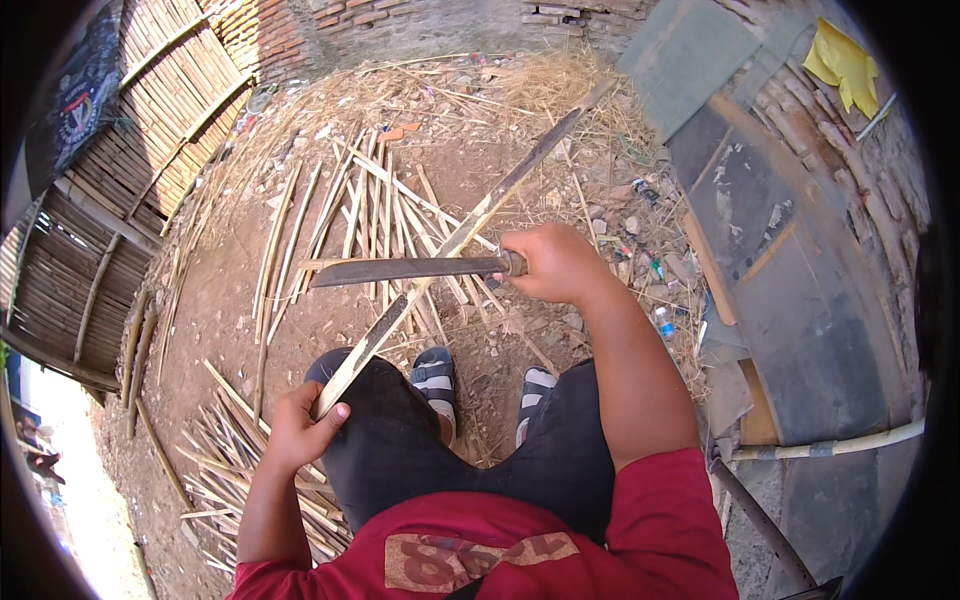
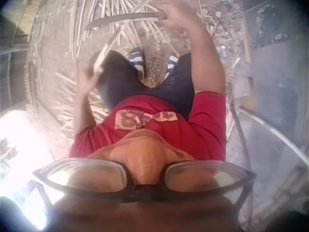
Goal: The person strips bark from a bamboo pole and shapes it using a machete, then uses a hammer to drive the machete into a thicker bamboo piece to split or notch it.
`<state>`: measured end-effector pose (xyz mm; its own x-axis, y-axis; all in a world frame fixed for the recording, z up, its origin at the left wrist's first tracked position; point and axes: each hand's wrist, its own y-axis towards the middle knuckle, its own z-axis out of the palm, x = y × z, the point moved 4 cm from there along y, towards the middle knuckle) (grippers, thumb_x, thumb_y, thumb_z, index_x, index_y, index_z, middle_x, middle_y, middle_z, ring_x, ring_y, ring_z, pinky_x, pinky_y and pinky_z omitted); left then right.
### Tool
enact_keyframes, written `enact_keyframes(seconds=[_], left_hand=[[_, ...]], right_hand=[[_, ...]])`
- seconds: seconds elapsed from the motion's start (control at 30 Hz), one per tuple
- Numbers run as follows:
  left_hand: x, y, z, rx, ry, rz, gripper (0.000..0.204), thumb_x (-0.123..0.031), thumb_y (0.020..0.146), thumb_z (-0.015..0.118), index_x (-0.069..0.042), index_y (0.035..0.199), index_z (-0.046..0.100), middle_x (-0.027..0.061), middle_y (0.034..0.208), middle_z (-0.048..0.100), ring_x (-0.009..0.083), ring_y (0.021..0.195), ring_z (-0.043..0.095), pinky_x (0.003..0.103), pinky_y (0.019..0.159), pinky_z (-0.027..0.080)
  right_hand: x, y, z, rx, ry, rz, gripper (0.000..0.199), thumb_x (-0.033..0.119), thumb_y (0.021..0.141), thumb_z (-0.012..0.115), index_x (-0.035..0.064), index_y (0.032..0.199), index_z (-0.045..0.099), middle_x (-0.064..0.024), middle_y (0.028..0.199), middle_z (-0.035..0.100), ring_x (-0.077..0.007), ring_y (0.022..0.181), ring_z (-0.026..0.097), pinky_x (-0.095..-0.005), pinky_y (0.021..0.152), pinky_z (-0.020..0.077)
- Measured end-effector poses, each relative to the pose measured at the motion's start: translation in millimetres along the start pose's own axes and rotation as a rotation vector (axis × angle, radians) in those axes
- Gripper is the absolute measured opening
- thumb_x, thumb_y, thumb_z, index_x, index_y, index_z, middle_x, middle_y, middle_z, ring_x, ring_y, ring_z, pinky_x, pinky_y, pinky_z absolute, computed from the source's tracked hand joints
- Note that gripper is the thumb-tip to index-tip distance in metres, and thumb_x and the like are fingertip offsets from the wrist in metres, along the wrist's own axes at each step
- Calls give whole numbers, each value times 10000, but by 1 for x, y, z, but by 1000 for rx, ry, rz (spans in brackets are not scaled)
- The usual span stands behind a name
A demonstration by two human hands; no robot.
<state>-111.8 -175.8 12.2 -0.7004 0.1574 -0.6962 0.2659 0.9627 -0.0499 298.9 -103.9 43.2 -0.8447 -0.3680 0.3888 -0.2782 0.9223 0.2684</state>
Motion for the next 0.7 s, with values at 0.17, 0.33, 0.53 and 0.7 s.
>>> enact_keyframes(seconds=[0.17,0.33,0.53,0.7], left_hand=[[22,-27,16,-138,75,64,478,-443,919,751,11,851,617,113,601,541,191,560,524,374,541,428],[16,-26,16,-161,170,7,455,-411,943,733,21,855,620,171,610,566,255,535,543,401,542,445],[22,-32,18,-179,170,61,419,-370,940,747,19,849,621,187,611,567,274,530,558,402,538,447],[10,-24,19,-171,195,4,397,-337,946,743,20,835,608,186,610,566,284,525,551,411,536,442]], right_hand=[[-54,-3,4,14,174,292,424,371,837,817,29,1067,717,-194,825,697,-357,777,694,-449,719,523],[-27,2,7,30,-8,216,356,350,853,785,90,1090,730,-196,905,727,-388,887,706,-475,788,556],[-10,6,0,85,87,238,261,322,853,775,94,975,740,-182,856,717,-399,847,697,-477,762,550],[-46,1,20,-2,9,266,336,332,849,783,115,1102,741,-184,963,730,-380,915,702,-474,798,555]])
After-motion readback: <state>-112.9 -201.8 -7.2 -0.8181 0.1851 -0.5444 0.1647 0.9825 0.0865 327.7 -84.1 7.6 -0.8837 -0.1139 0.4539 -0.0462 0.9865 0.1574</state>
